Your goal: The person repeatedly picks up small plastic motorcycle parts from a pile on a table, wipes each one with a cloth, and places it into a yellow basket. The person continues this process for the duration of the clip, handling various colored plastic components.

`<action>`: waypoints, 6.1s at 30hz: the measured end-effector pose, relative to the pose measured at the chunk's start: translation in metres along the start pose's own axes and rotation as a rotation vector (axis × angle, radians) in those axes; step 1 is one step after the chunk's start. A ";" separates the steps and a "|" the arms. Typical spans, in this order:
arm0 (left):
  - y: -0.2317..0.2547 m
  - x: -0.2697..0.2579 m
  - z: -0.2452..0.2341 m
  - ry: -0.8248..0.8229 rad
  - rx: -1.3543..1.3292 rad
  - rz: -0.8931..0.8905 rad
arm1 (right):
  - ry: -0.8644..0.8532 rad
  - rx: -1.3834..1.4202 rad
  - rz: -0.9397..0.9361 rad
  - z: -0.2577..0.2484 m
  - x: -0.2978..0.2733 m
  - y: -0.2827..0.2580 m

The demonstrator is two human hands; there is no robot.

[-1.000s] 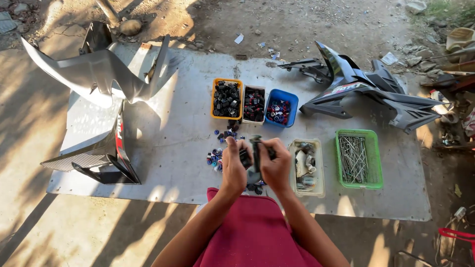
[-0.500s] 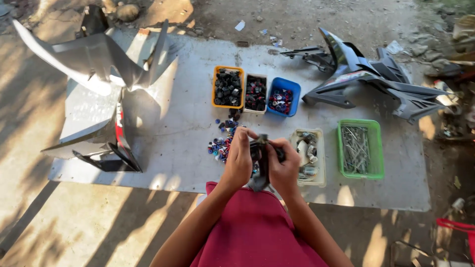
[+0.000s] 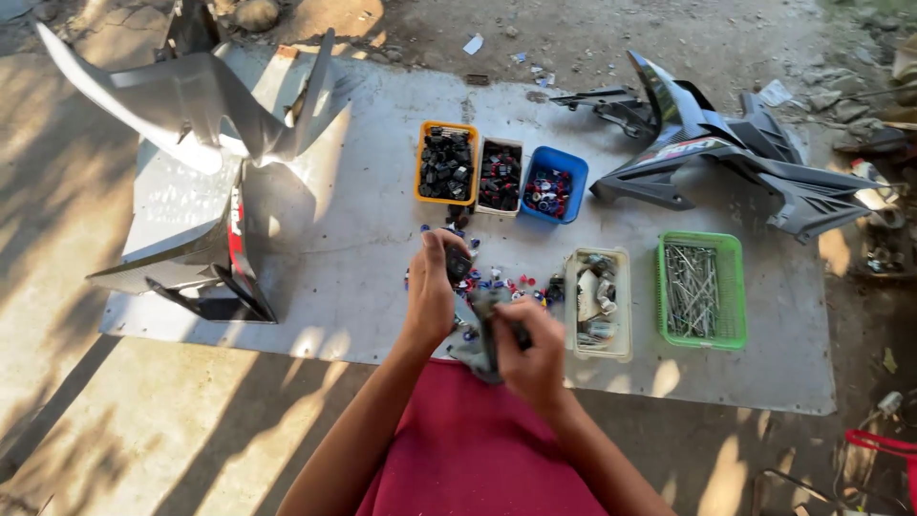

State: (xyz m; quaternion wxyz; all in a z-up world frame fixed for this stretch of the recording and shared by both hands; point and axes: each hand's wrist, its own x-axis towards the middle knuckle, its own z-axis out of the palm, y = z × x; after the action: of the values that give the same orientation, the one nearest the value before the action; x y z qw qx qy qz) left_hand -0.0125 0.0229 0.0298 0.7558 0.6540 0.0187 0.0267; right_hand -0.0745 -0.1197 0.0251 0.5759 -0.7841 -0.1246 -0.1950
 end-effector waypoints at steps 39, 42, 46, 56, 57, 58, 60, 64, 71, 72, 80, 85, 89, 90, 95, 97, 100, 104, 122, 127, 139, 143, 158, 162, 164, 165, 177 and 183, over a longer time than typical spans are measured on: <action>-0.014 -0.017 0.030 0.015 0.081 -0.059 | 0.064 -0.255 -0.189 0.020 0.011 0.007; -0.020 -0.015 0.027 0.019 0.191 -0.054 | 0.059 -0.247 -0.181 0.021 0.013 0.008; -0.023 -0.012 0.015 0.014 0.380 0.003 | 0.058 -0.010 0.211 0.028 0.018 -0.007; -0.020 -0.016 0.006 0.050 0.029 -0.051 | -0.053 -0.032 0.282 -0.021 0.032 0.017; -0.012 -0.017 0.010 0.081 -0.022 -0.072 | -0.058 0.012 0.281 -0.017 0.030 0.011; -0.003 -0.021 0.011 0.108 -0.067 -0.101 | -0.059 0.059 0.288 -0.010 0.026 0.003; -0.018 -0.021 0.016 0.097 -0.073 -0.041 | -0.065 0.054 0.268 0.005 0.022 0.004; -0.025 -0.021 0.009 0.074 -0.047 0.088 | -0.110 0.131 0.309 0.017 0.026 0.000; -0.019 -0.016 0.009 0.090 0.047 0.149 | 0.005 0.069 0.282 0.020 0.040 -0.001; -0.021 -0.015 0.009 0.125 0.037 0.140 | 0.052 0.058 0.285 0.020 0.040 -0.005; -0.052 -0.010 0.013 0.254 -0.350 -0.141 | 0.128 0.151 0.270 0.007 0.037 -0.007; -0.063 -0.013 0.022 0.139 -0.641 -0.399 | 0.003 0.009 0.209 0.025 0.026 0.006; -0.027 -0.012 0.028 0.121 -0.819 -0.315 | -0.049 -0.013 0.139 0.029 0.032 -0.015; -0.026 -0.012 0.028 0.114 -0.762 -0.298 | -0.094 -0.046 0.151 0.031 0.030 -0.011; -0.031 -0.010 0.022 0.170 -0.299 0.102 | -0.273 -0.028 0.237 0.025 0.031 -0.007; -0.036 -0.010 0.014 0.124 -0.199 0.200 | -0.395 0.001 0.274 0.022 0.031 -0.001; -0.045 -0.009 0.016 0.099 -0.272 0.156 | -0.436 0.196 0.442 0.031 0.004 0.039; -0.067 -0.010 0.012 0.175 -0.489 0.006 | -0.453 0.280 0.494 0.023 -0.008 0.056; -0.394 0.114 -0.056 0.237 0.688 -0.349 | 0.241 0.334 1.391 0.019 -0.101 0.240; -0.405 0.185 -0.052 0.283 0.857 0.061 | 0.228 0.418 1.412 0.035 -0.124 0.256; -0.396 0.172 -0.051 0.205 1.213 0.247 | 0.273 0.582 1.444 0.030 -0.143 0.229; -0.370 0.109 -0.055 0.013 1.049 0.225 | 0.162 0.512 1.599 0.023 -0.103 0.212; -0.400 -0.074 -0.013 -0.506 1.324 -0.017 | -0.330 0.584 1.474 -0.027 -0.188 0.156; -0.418 -0.063 -0.015 -0.495 1.313 0.084 | -0.071 0.237 1.436 -0.023 -0.174 0.161; -0.399 -0.059 -0.014 -0.513 1.240 0.126 | -0.013 0.228 1.412 -0.023 -0.172 0.161; -0.380 -0.058 -0.013 -0.381 0.989 -0.069 | 0.022 0.265 1.393 -0.022 -0.172 0.159; -0.273 -0.153 0.026 0.162 -0.412 -0.626 | -0.056 -0.286 0.380 0.020 -0.110 0.117; -0.171 -0.076 0.043 0.401 -0.343 -0.605 | -0.088 -0.204 0.168 0.028 -0.051 0.093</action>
State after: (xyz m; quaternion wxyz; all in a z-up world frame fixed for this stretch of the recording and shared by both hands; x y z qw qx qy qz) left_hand -0.0831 -0.0493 -0.1333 0.8090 0.4652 0.3530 -0.0672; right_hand -0.0766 -0.1198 -0.0849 0.5015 -0.8540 -0.0633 -0.1231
